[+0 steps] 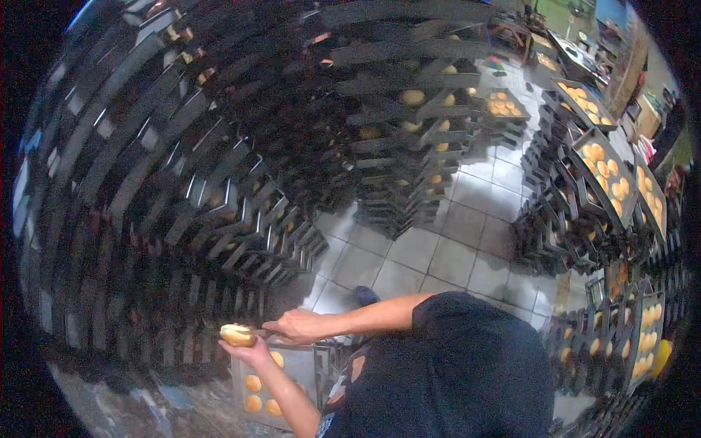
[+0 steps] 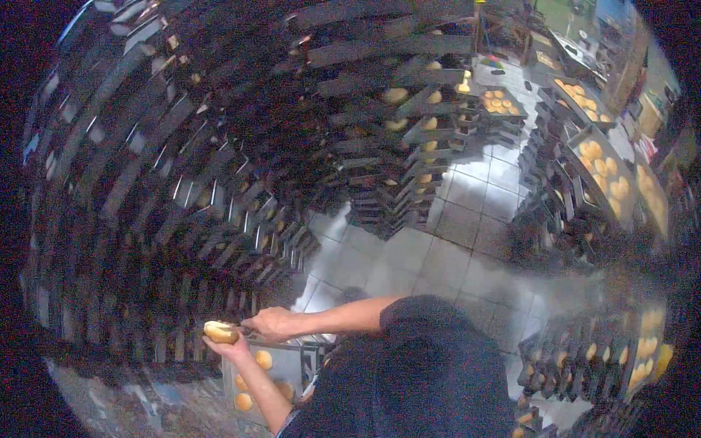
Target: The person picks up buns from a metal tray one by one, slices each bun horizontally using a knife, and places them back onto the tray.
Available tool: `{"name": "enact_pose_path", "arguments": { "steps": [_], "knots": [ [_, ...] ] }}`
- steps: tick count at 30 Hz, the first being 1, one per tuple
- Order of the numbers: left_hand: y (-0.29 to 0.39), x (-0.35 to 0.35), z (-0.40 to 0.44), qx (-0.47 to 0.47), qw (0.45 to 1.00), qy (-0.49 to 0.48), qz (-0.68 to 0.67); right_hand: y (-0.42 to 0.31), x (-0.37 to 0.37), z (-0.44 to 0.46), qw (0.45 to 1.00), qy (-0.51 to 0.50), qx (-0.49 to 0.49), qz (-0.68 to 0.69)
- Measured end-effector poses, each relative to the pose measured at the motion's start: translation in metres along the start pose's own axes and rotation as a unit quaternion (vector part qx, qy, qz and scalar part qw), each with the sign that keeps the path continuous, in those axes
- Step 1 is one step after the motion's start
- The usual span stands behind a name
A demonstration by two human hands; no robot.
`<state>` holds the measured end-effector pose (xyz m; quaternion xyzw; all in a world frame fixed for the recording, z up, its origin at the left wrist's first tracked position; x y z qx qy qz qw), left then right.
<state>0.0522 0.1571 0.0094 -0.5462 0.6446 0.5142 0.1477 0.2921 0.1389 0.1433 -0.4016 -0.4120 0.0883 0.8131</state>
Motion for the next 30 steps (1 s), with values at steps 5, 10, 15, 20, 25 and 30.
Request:
{"name": "enact_pose_path", "arguments": {
  "steps": [5, 10, 15, 20, 25, 30],
  "knots": [
    [-0.021, 0.016, 0.0, -0.017, 0.997, 0.066, -0.046, -0.013, 0.022, -0.05, 0.998, 0.029, 0.019, -0.055],
    [-0.052, -0.014, -0.056, -0.037, 0.996, 0.07, -0.052, -0.03, 0.057, -0.109, 0.999, 0.02, 0.028, -0.032],
    [-0.133, -0.056, -0.114, -0.014, 0.997, 0.048, -0.055, -0.032, 0.095, -0.174, 0.997, 0.059, 0.033, -0.048],
    [-0.171, -0.026, -0.115, -0.022, 0.997, 0.068, -0.003, -0.043, 0.126, -0.255, 0.997, 0.051, 0.012, -0.058],
    [-0.23, -0.075, -0.195, -0.004, 0.999, 0.052, 0.001, -0.03, 0.128, -0.278, 0.993, 0.1, -0.026, -0.049],
    [-0.206, -0.058, -0.167, -0.001, 0.999, 0.042, 0.024, -0.035, 0.131, -0.281, 0.994, 0.071, 0.01, -0.086]
  ]
}}
Point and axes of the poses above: each hand's wrist, its own z-axis towards the middle knuckle, its own x-axis out of the back of the hand, y = z × x, the point moved 9 cm from there along z, towards the middle knuckle, and after that the axes turned 12 degrees about x, right-handed, at the moved point
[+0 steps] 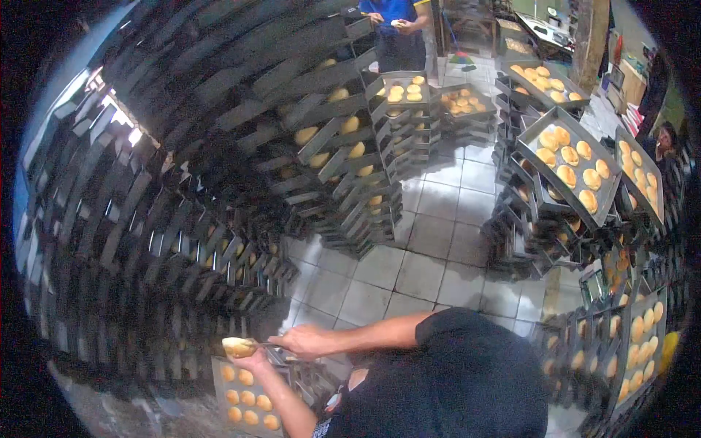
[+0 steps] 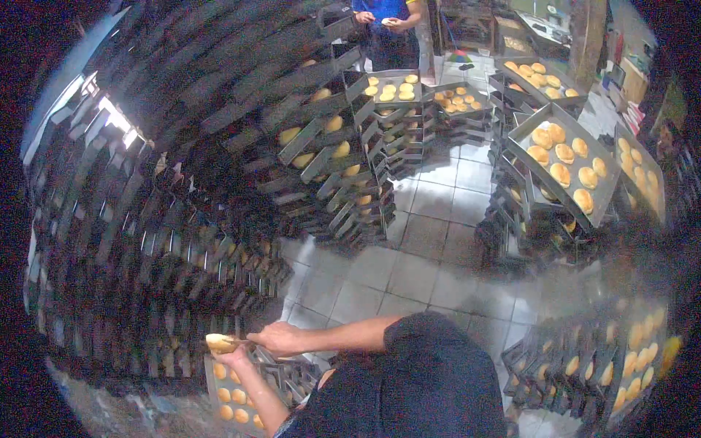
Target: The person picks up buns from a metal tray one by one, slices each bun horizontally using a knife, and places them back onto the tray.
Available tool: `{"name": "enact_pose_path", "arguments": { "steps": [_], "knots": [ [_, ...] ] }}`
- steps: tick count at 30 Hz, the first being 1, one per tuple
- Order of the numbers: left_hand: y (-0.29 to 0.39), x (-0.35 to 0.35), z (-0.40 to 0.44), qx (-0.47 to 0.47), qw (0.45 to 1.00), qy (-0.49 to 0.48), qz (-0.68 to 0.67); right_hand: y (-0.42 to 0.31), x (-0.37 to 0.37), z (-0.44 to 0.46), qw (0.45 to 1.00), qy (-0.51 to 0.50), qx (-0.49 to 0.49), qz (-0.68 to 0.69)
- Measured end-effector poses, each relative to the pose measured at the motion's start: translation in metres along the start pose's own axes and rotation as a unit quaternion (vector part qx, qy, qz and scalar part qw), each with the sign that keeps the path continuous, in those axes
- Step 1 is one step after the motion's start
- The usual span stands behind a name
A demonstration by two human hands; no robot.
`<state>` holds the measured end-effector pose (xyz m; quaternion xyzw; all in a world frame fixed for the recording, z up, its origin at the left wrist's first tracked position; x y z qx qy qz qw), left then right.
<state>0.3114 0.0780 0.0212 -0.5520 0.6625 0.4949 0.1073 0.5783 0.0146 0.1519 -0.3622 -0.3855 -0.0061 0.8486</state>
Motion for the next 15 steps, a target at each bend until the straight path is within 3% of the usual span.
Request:
{"name": "enact_pose_path", "arguments": {
  "steps": [1, 6, 9, 10, 12, 13, 14, 15],
  "knots": [
    [0.007, 0.006, -0.002, -0.016, 0.999, 0.047, -0.017, 0.001, 0.002, -0.004, 1.0, 0.003, 0.0, 0.0],
    [-0.018, -0.017, -0.04, -0.022, 0.998, 0.061, 0.003, 0.001, 0.001, 0.004, 0.998, 0.019, -0.027, 0.058],
    [-0.009, 0.018, 0.002, -0.005, 0.999, 0.021, -0.024, 0.004, -0.012, 0.018, 0.998, -0.033, -0.028, 0.037],
    [-0.002, 0.016, -0.001, -0.001, 1.0, 0.006, 0.022, 0.01, -0.022, 0.018, 0.996, -0.062, -0.04, 0.045],
    [0.01, 0.015, -0.019, -0.014, 1.0, 0.003, 0.007, 0.026, -0.047, -0.004, 0.991, 0.031, 0.07, 0.113],
    [0.008, 0.01, -0.023, 0.002, 0.997, -0.04, -0.069, 0.032, -0.057, -0.007, 0.985, -0.128, -0.078, 0.082],
    [0.008, 0.03, -0.024, -0.034, 0.998, 0.038, -0.04, 0.009, -0.025, 0.0, 0.984, -0.108, -0.062, 0.126],
    [0.005, 0.025, -0.043, -0.049, 0.996, 0.062, -0.046, 0.007, -0.027, 0.007, 0.989, -0.114, -0.05, 0.084]
  ]
}}
Point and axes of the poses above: each hand's wrist, its own z-axis towards the middle knuckle, its own x-axis out of the back of the hand, y = z × x, the point moved 9 cm from there along z, towards the middle knuckle, and after that the axes turned 12 degrees about x, right-handed, at the moved point
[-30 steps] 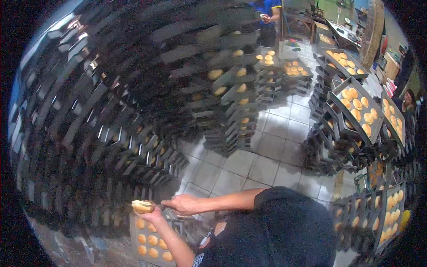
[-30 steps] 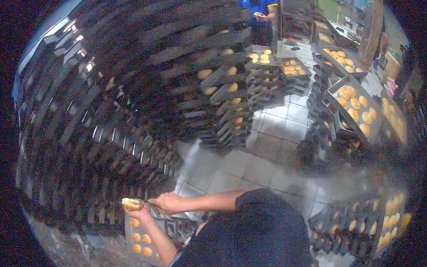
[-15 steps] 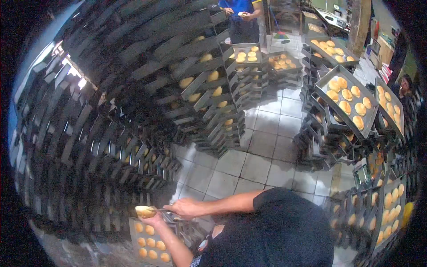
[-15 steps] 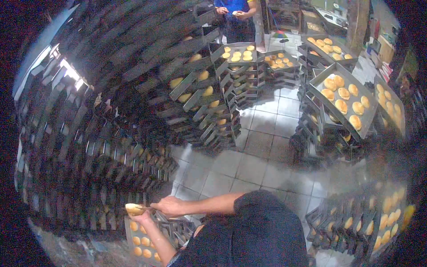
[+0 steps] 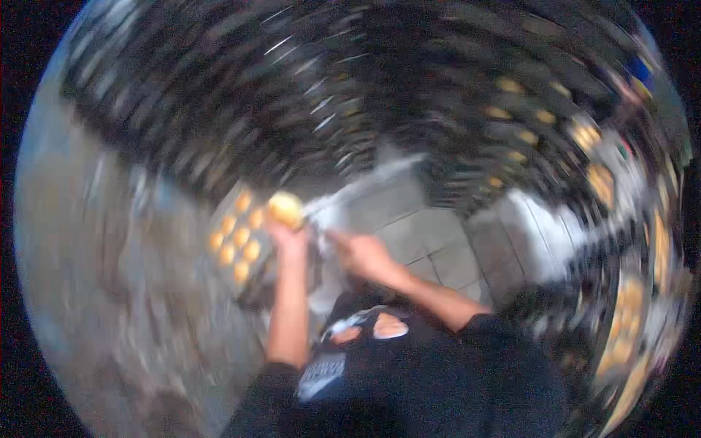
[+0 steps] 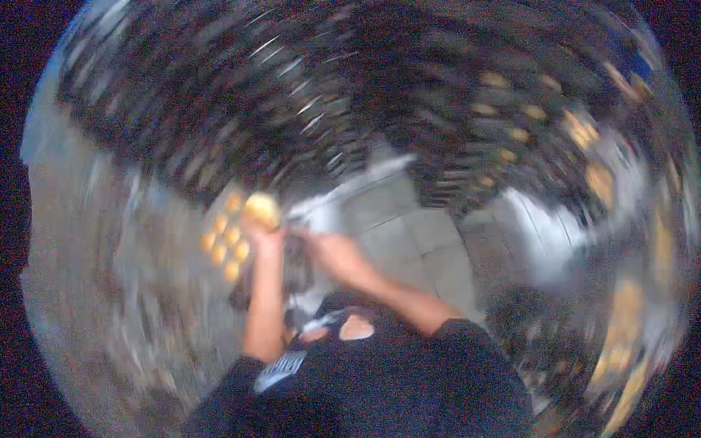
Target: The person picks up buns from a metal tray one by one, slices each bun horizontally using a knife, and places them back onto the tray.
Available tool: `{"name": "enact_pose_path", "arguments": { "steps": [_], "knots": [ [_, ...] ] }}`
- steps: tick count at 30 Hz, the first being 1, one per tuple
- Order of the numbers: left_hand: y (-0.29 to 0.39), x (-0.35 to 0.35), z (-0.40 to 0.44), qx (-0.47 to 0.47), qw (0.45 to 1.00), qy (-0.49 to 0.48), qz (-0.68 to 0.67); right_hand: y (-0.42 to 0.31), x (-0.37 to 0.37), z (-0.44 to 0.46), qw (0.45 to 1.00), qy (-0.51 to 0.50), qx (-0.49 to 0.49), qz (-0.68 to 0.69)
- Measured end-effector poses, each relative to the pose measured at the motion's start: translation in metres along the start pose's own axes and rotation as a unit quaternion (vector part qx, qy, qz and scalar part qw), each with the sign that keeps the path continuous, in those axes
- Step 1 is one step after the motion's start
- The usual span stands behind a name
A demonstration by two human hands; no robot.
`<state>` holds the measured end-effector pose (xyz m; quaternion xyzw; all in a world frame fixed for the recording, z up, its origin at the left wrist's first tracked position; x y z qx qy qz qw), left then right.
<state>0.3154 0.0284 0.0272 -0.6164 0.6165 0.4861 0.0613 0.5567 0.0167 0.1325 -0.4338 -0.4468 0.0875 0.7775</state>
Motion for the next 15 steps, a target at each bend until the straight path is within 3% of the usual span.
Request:
{"name": "enact_pose_path", "arguments": {
  "steps": [1, 3, 4, 7, 10, 11, 13, 15],
  "knots": [
    [-0.004, -0.01, -0.007, -0.002, 0.995, -0.096, -0.01, 0.012, -0.017, 0.01, 0.996, 0.056, 0.066, 0.005],
    [-0.008, 0.022, 0.025, -0.037, 0.996, -0.037, -0.079, 0.011, -0.032, 0.034, 0.997, 0.031, 0.064, 0.009],
    [-0.008, 0.031, 0.024, 0.007, 0.996, -0.017, -0.091, 0.002, -0.04, 0.041, 0.997, 0.0, 0.081, 0.019],
    [0.025, 0.064, 0.037, -0.021, 0.989, 0.039, -0.14, 0.002, -0.058, 0.068, 0.996, -0.064, 0.052, 0.02],
    [0.036, 0.094, 0.063, 0.004, 0.983, 0.04, -0.181, 0.01, -0.092, 0.097, 0.993, -0.103, 0.065, 0.004],
    [0.045, 0.108, 0.065, -0.042, 0.982, 0.058, -0.176, 0.006, -0.114, 0.108, 0.989, -0.129, 0.077, 0.009],
    [0.057, 0.135, 0.091, -0.052, 0.976, 0.119, -0.175, 0.039, -0.165, 0.145, 0.984, -0.177, 0.008, 0.006],
    [0.075, 0.169, 0.111, -0.047, 0.966, 0.167, -0.191, 0.059, -0.206, 0.162, 0.976, -0.217, 0.015, 0.023]
  ]
}}
Point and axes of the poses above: each hand's wrist, its own z-axis towards the middle knuckle, its own x-axis out of the back of the hand, y = z × x, the point moved 9 cm from there along z, towards the middle knuckle, and after that the axes turned 12 degrees about x, right-handed, at the moved point
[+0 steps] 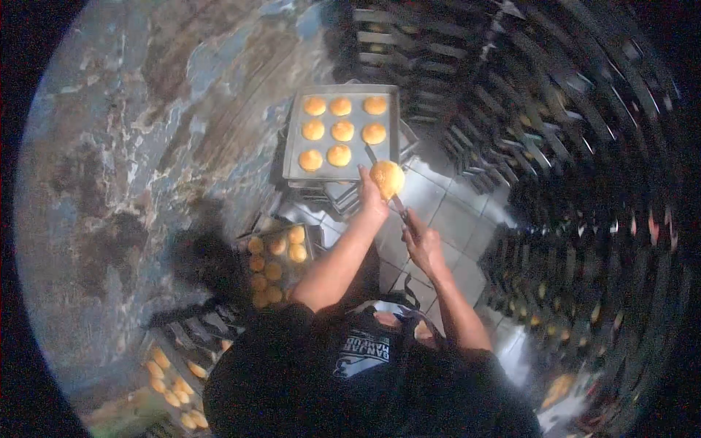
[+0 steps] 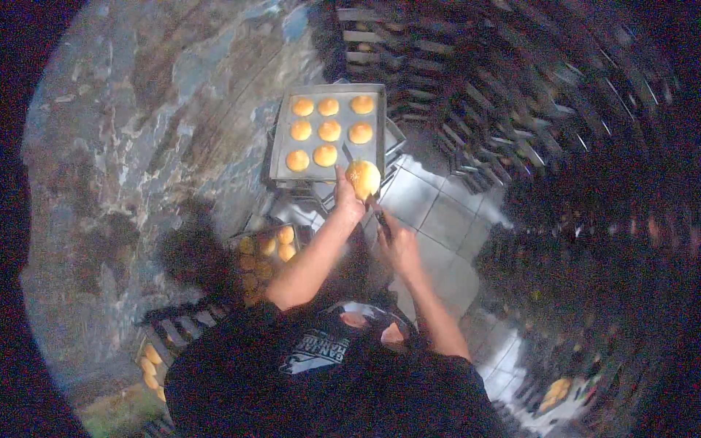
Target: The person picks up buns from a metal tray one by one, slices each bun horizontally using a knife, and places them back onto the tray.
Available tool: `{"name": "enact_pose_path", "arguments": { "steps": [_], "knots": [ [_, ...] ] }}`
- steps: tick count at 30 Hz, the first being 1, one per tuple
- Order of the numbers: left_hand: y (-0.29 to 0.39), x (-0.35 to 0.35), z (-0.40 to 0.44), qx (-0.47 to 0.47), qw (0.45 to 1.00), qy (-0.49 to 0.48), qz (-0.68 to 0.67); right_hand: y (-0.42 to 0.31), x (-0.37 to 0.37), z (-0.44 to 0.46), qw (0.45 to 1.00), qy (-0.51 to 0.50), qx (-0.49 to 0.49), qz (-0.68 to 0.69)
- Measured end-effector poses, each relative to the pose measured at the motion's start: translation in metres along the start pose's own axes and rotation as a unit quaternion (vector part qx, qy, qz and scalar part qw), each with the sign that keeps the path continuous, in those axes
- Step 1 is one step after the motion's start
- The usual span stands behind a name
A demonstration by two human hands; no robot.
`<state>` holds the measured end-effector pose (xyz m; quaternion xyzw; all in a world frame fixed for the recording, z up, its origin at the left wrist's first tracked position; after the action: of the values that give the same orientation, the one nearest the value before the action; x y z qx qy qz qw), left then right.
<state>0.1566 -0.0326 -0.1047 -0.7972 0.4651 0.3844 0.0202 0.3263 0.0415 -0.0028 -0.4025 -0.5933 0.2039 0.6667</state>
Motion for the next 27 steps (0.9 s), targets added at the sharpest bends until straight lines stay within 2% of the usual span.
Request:
{"name": "enact_pose_path", "arguments": {
  "steps": [2, 3, 4, 6, 7, 8, 10, 11, 12, 13, 14, 16, 17, 19, 20, 22, 23, 25, 26, 27],
  "knots": [
    [0.029, 0.008, 0.022, 0.02, 0.999, 0.042, 0.009, 0.008, -0.003, 0.02, 0.999, -0.037, 0.0, 0.013],
    [0.049, 0.029, 0.045, 0.013, 0.993, 0.075, 0.089, 0.002, 0.004, 0.02, 0.997, -0.069, -0.038, 0.009],
    [0.057, 0.046, 0.077, 0.02, 0.993, 0.087, 0.079, 0.005, 0.008, 0.022, 0.992, -0.1, -0.075, 0.006],
    [0.076, 0.069, 0.126, -0.027, 0.984, 0.127, 0.125, 0.027, 0.015, 0.012, 0.986, -0.109, -0.11, 0.069],
    [0.091, 0.058, 0.12, -0.084, 0.979, 0.166, 0.087, 0.046, 0.015, -0.002, 0.984, -0.12, -0.118, 0.066],
    [0.088, 0.072, 0.15, -0.078, 0.978, 0.173, 0.08, 0.076, 0.014, -0.015, 0.984, -0.087, -0.131, 0.085],
    [0.095, 0.103, 0.202, -0.103, 0.933, 0.265, 0.222, 0.085, 0.016, 0.007, 0.982, -0.061, -0.147, 0.099],
    [0.093, 0.115, 0.212, -0.09, 0.932, 0.272, 0.22, 0.086, 0.02, 0.001, 0.971, -0.037, -0.201, 0.123],
    [0.109, 0.103, 0.201, -0.074, 0.891, 0.307, 0.326, 0.075, 0.03, 0.003, 0.956, -0.011, -0.254, 0.147],
    [0.122, 0.098, 0.197, -0.056, 0.838, 0.333, 0.429, 0.063, 0.033, 0.019, 0.947, -0.081, -0.291, 0.112],
    [0.124, 0.112, 0.205, -0.046, 0.838, 0.336, 0.427, 0.076, 0.027, 0.015, 0.944, -0.087, -0.298, 0.108],
    [0.157, 0.107, 0.214, -0.26, 0.721, 0.316, 0.559, 0.101, 0.018, 0.013, 0.955, -0.042, -0.254, 0.144],
    [0.16, 0.127, 0.23, -0.253, 0.722, 0.318, 0.56, 0.105, 0.016, 0.018, 0.954, -0.046, -0.26, 0.142],
    [0.171, 0.126, 0.249, -0.359, 0.542, 0.331, 0.684, 0.106, 0.003, 0.027, 0.942, -0.074, -0.273, 0.182],
    [0.172, 0.132, 0.259, -0.354, 0.544, 0.334, 0.684, 0.106, 0.001, 0.033, 0.941, -0.079, -0.277, 0.18],
    [0.173, 0.145, 0.278, -0.229, 0.627, 0.314, 0.675, 0.106, -0.003, 0.041, 0.94, -0.102, -0.283, 0.164],
    [0.18, 0.139, 0.273, -0.229, 0.629, 0.317, 0.672, 0.109, -0.003, 0.043, 0.94, -0.105, -0.281, 0.161],
    [0.174, 0.11, 0.268, -0.082, 0.686, 0.184, 0.699, 0.115, -0.003, 0.051, 0.954, -0.123, -0.241, 0.129],
    [0.172, 0.105, 0.263, -0.088, 0.689, 0.185, 0.695, 0.115, -0.003, 0.057, 0.956, -0.123, -0.235, 0.126],
    [0.166, 0.101, 0.259, -0.095, 0.663, 0.196, 0.716, 0.11, -0.004, 0.065, 0.959, -0.122, -0.218, 0.13]
  ]
}}
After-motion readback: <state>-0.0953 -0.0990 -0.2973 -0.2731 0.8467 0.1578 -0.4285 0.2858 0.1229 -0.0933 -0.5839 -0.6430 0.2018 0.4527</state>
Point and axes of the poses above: each hand's wrist, its own z-axis towards the middle knuckle, its own x-axis out of the back of the hand, y = z × x, the point moved 9 cm from there along z, towards the middle knuckle, and after that the axes turned 12 degrees about x, right-handed, at the moved point
